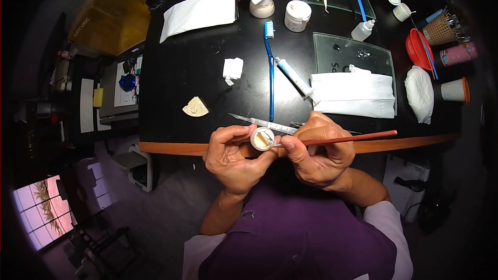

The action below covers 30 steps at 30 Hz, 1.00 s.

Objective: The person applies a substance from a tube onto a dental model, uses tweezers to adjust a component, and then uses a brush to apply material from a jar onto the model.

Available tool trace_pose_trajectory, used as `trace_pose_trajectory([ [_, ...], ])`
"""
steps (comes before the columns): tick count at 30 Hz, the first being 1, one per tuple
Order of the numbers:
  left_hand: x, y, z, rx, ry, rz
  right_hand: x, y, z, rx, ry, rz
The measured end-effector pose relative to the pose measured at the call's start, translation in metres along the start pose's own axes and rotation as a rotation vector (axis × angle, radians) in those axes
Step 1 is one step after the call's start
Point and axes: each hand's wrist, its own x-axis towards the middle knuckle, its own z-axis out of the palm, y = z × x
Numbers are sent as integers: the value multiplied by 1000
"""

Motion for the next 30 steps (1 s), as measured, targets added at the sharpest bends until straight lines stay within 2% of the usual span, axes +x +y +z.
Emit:
trace_pose_trajectory([
  [8, 0, -2, -1, 29, -1, -9, -1, -1, 1, 13, 39, 4],
  [16, -1, -3, 0, 49, 20, 21, 1, -3, 1, 5, -15, -23],
  [20, -2, -2, -4, 88, -32, 25, 0, -3, -2, -20, -26, -23],
  [30, -1, -3, -6, 26, -29, -54, -3, 4, -7, 114, 90, -43],
])
